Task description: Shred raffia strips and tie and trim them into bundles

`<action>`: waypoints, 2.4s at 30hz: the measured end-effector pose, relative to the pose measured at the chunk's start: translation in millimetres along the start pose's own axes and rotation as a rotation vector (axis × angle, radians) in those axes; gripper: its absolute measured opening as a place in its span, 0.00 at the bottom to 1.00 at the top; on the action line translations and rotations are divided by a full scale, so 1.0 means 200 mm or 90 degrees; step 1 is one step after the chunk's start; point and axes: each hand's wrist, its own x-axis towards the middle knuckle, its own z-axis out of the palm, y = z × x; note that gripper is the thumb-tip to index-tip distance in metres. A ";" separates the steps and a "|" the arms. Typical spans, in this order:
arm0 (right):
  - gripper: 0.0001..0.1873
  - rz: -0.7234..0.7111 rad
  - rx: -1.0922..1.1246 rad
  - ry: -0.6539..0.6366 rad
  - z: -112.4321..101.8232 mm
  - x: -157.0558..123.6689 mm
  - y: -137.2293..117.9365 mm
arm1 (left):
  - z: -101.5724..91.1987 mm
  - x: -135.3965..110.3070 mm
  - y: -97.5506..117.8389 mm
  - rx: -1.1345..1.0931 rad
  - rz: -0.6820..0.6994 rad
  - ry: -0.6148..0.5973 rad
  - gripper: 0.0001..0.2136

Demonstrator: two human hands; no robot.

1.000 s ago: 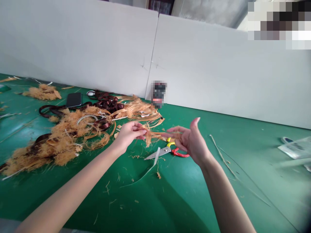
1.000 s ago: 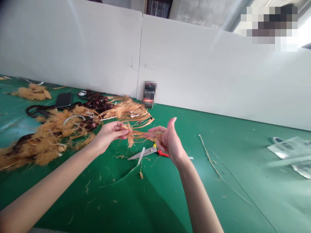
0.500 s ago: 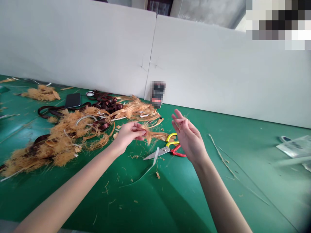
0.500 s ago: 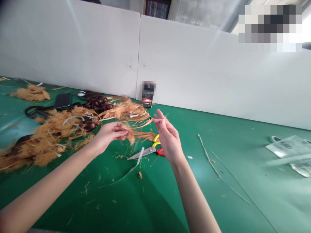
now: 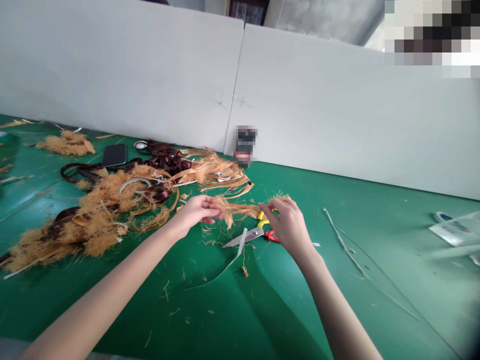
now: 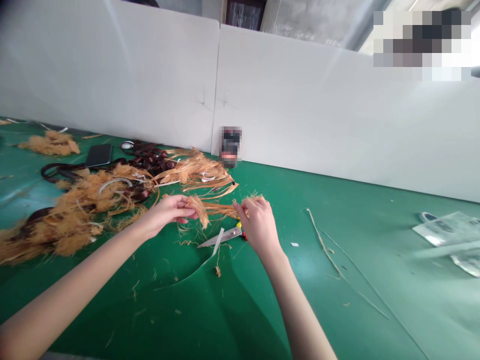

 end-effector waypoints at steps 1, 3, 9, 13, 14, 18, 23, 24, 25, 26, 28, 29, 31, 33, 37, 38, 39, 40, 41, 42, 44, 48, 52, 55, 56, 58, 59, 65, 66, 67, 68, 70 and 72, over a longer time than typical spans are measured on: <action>0.19 0.011 0.006 -0.021 -0.01 -0.01 -0.01 | -0.02 0.00 -0.01 0.023 0.003 0.008 0.09; 0.19 0.032 0.022 -0.071 -0.02 -0.02 -0.02 | -0.06 0.02 -0.03 0.078 0.026 0.045 0.13; 0.19 0.092 0.086 -0.208 -0.05 -0.07 -0.07 | -0.21 0.01 -0.05 0.263 0.176 0.247 0.19; 0.19 0.122 0.142 -0.240 -0.07 -0.10 -0.09 | -0.20 -0.09 0.00 0.415 0.348 0.431 0.18; 0.19 0.136 0.170 -0.246 -0.07 -0.11 -0.09 | -0.18 -0.12 0.00 0.429 0.382 0.477 0.18; 0.18 0.194 0.344 -0.264 -0.10 -0.13 -0.12 | -0.01 -0.24 -0.05 0.478 0.511 0.411 0.12; 0.17 0.228 0.567 -0.285 -0.15 -0.13 -0.23 | 0.20 -0.26 -0.21 0.284 0.189 0.151 0.11; 0.17 0.244 0.611 -0.290 -0.16 -0.13 -0.25 | 0.22 -0.24 -0.23 0.203 0.142 0.114 0.14; 0.16 0.262 0.653 -0.295 -0.18 -0.14 -0.27 | 0.23 -0.23 -0.25 0.135 0.114 0.085 0.16; 0.16 0.279 0.693 -0.298 -0.19 -0.14 -0.29 | 0.24 -0.22 -0.26 0.084 0.099 0.057 0.18; 0.15 0.307 0.763 -0.307 -0.20 -0.13 -0.31 | 0.24 -0.20 -0.25 0.019 0.080 0.003 0.20; 0.15 0.316 0.791 -0.307 -0.21 -0.13 -0.32 | 0.24 -0.21 -0.25 -0.013 0.066 -0.027 0.20; 0.13 0.329 0.843 -0.310 -0.21 -0.13 -0.33 | 0.25 -0.22 -0.22 -0.110 0.039 -0.088 0.19; 0.12 0.333 0.884 -0.313 -0.21 -0.12 -0.34 | 0.25 -0.25 -0.19 -0.236 0.016 -0.138 0.17; 0.11 0.326 0.903 -0.320 -0.21 -0.10 -0.35 | 0.25 -0.27 -0.16 -0.366 -0.033 -0.172 0.12; 0.11 0.321 0.901 -0.319 -0.21 -0.10 -0.35 | 0.25 -0.27 -0.16 -0.365 -0.040 -0.172 0.11; 0.11 0.313 0.895 -0.315 -0.21 -0.10 -0.35 | 0.25 -0.27 -0.15 -0.358 -0.041 -0.172 0.09; 0.10 0.300 0.880 -0.307 -0.22 -0.09 -0.35 | 0.25 -0.27 -0.15 -0.345 -0.038 -0.170 0.08; 0.10 0.285 0.854 -0.297 -0.22 -0.09 -0.35 | 0.24 -0.27 -0.15 -0.331 -0.032 -0.163 0.08; 0.12 0.265 0.815 -0.279 -0.21 -0.10 -0.34 | 0.24 -0.27 -0.15 -0.315 -0.024 -0.149 0.08; 0.23 0.207 0.691 -0.214 -0.19 -0.11 -0.32 | 0.23 -0.26 -0.14 -0.281 -0.012 -0.104 0.09; 0.30 0.002 0.285 -0.028 -0.11 -0.12 -0.26 | 0.22 -0.27 -0.13 -0.238 0.011 -0.006 0.11; 0.22 -0.197 -0.087 0.114 -0.06 -0.12 -0.20 | 0.22 -0.28 -0.12 -0.233 0.031 0.025 0.13; 0.09 -0.196 -0.197 0.197 -0.06 -0.11 -0.20 | 0.21 -0.28 -0.11 -0.208 0.030 0.026 0.13; 0.08 -0.178 -0.175 0.208 -0.06 -0.11 -0.20 | 0.21 -0.28 -0.11 -0.197 0.030 0.027 0.13; 0.13 -0.124 -0.044 0.190 -0.08 -0.10 -0.22 | 0.20 -0.28 -0.12 -0.175 0.028 0.033 0.14; 0.15 -0.080 0.049 0.163 -0.08 -0.10 -0.23 | 0.19 -0.28 -0.12 -0.164 0.028 0.039 0.14; 0.28 0.260 0.551 -0.019 -0.17 -0.11 -0.27 | 0.17 -0.26 -0.15 -0.088 0.040 0.084 0.17; 0.29 0.289 0.609 -0.037 -0.20 -0.11 -0.27 | 0.15 -0.25 -0.16 -0.075 0.046 0.094 0.18; 0.30 0.313 0.647 -0.065 -0.23 -0.11 -0.26 | 0.13 -0.24 -0.16 -0.062 0.053 0.105 0.18; 0.30 0.334 0.659 -0.108 -0.26 -0.12 -0.25 | 0.11 -0.23 -0.17 -0.047 0.059 0.117 0.18; 0.26 0.375 0.620 -0.223 -0.31 -0.13 -0.23 | 0.07 -0.21 -0.18 -0.016 0.087 0.154 0.18; 0.16 0.412 0.593 -0.293 -0.32 -0.15 -0.21 | 0.05 -0.21 -0.18 0.036 0.150 0.210 0.19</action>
